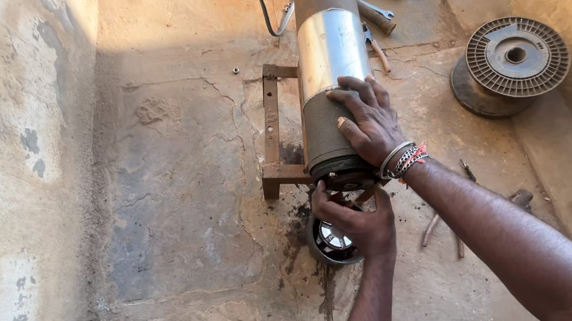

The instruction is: The person disassembles a cylindrical electric motor mounted on a metal stand. They use a screwdriver to loosen a retaining ring and a hammer to tap a pulley off the shaft, then remove the pulley and a washer by hand.

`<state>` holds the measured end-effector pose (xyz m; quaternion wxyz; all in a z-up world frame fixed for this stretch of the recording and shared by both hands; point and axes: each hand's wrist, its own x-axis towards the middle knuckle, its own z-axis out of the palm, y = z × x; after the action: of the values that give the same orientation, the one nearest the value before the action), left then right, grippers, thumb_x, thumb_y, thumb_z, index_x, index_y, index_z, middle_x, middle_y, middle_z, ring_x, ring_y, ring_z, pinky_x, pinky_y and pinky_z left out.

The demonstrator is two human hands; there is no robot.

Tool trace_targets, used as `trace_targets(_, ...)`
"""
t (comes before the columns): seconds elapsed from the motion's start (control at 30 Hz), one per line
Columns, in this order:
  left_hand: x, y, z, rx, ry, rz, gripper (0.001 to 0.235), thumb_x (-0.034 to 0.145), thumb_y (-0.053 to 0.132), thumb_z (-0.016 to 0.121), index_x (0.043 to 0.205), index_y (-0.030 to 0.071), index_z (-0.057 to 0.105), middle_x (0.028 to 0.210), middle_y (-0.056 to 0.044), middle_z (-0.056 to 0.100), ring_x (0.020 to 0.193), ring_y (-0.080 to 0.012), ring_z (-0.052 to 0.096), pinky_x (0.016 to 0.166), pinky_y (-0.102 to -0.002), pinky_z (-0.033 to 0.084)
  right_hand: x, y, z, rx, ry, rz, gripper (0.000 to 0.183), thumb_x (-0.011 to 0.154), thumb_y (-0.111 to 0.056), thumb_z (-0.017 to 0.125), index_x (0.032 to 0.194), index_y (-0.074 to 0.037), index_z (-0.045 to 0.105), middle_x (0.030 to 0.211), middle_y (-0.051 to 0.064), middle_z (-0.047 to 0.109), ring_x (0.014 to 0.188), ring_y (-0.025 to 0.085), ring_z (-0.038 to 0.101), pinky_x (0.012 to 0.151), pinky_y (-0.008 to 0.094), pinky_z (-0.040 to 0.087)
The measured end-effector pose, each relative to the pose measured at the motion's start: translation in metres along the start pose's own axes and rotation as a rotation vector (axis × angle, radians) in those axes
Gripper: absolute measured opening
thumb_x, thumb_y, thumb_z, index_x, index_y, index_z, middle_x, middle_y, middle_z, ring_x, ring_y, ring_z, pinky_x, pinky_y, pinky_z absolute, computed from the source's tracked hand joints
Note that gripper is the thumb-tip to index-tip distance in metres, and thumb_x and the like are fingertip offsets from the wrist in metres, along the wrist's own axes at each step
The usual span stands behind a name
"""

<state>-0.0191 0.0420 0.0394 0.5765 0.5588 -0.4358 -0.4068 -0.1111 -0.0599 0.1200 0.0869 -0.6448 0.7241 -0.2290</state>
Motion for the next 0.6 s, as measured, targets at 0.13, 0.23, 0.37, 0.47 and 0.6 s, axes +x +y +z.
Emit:
trace_targets(0.13,0.019,-0.003,0.010,0.161,0.012,-0.056,0.096,0.065,0.028,0.096,0.132,-0.001,0.035,0.134,-0.020,0.036,0.126,-0.0343,0.042,0.099,-0.045,0.052,0.009,0.002,0.005,-0.071,-0.097,0.068,0.057,0.082,-0.037,0.057,0.137,-0.024,0.056,0.156,0.007,0.040,0.147,0.044,0.023,0.119,0.061,0.023)
trace_targets(0.23,0.025,-0.005,0.000,0.206,0.023,-0.023,0.091,0.063,0.028,0.097,0.128,0.001,0.039,0.124,-0.020,0.042,0.121,-0.0350,0.048,0.099,-0.049,0.052,0.040,0.017,0.014,-0.176,-0.225,0.139,0.054,0.086,-0.048,0.059,0.136,-0.025,0.056,0.151,0.008,0.043,0.145,0.038,0.032,0.124,0.056,0.028)
trace_targets(0.37,0.026,-0.006,-0.014,0.574,0.000,-0.213,0.108,0.045,0.031,0.102,0.131,0.004,0.043,0.122,-0.018,0.053,0.113,-0.0353,0.058,0.095,-0.050,0.050,0.156,0.056,0.027,-0.139,-0.011,0.023,0.057,0.096,-0.052,0.061,0.144,-0.025,0.052,0.162,0.017,0.027,0.153,0.044,0.017,0.125,0.063,0.015)
trace_targets(0.47,0.030,-0.001,-0.010,0.669,0.065,-0.441,0.120,0.040,0.034,0.108,0.135,0.005,0.040,0.117,-0.017,0.059,0.106,-0.0329,0.068,0.093,-0.045,0.058,0.247,0.087,0.033,0.001,-0.027,0.211,0.075,0.088,-0.054,0.065,0.153,-0.030,0.036,0.168,0.014,0.006,0.150,0.050,0.004,0.119,0.067,0.012)
trace_targets(0.6,0.025,0.019,0.002,0.485,0.238,-0.363,0.118,0.034,0.032,0.105,0.131,0.002,0.045,0.107,-0.019,0.067,0.092,-0.0313,0.076,0.077,-0.041,0.064,0.306,0.103,0.038,-0.108,-0.257,0.370,0.089,0.077,-0.059,0.071,0.154,-0.035,0.033,0.169,0.008,0.011,0.152,0.047,0.010,0.115,0.072,0.022)
